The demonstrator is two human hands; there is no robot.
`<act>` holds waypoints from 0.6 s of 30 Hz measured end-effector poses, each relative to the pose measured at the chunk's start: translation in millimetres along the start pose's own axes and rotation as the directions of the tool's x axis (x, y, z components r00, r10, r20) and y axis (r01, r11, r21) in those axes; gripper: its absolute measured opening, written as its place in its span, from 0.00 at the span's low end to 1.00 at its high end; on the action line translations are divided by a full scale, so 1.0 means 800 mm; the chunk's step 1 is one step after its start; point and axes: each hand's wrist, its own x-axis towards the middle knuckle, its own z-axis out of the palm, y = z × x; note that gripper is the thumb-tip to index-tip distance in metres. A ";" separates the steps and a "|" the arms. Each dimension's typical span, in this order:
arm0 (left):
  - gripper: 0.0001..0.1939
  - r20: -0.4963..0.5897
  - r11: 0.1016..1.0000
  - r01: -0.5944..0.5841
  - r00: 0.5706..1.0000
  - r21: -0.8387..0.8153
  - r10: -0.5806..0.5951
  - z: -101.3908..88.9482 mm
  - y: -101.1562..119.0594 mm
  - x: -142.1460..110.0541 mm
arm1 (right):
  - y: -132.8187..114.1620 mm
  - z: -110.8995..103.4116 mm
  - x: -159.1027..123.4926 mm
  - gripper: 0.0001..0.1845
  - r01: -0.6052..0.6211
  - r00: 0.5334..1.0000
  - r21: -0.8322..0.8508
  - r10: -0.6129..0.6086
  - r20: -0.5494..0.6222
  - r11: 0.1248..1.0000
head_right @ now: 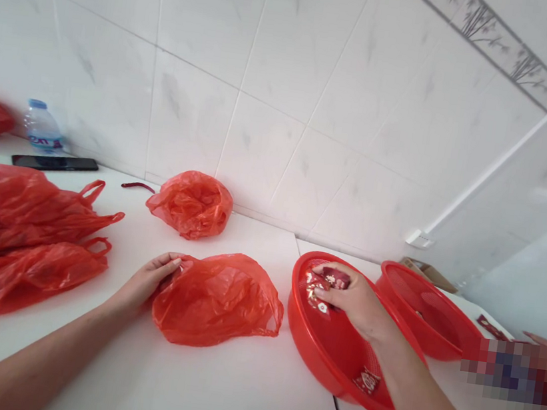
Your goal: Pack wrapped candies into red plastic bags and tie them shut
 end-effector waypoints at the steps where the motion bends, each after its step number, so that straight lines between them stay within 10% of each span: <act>1: 0.20 0.002 1.000 -0.003 1.000 0.000 0.003 0.000 0.000 0.000 | -0.004 0.014 -0.002 0.21 0.018 0.999 0.070 -0.020 0.038 0.997; 5: 0.19 0.008 1.000 -0.016 1.000 -0.007 0.016 0.001 -0.001 0.001 | -0.005 0.083 -0.004 0.19 0.107 0.968 0.114 -0.130 0.217 0.988; 12: 0.19 0.004 0.998 -0.054 0.999 0.012 0.054 -0.003 -0.007 0.006 | 0.041 0.207 0.028 0.17 0.400 0.906 -0.323 -0.317 0.280 0.858; 18: 0.18 0.022 0.998 -0.053 0.998 -0.026 0.054 -0.008 -0.008 0.009 | 0.048 0.214 0.038 0.26 0.348 0.933 -0.454 -0.256 0.252 0.820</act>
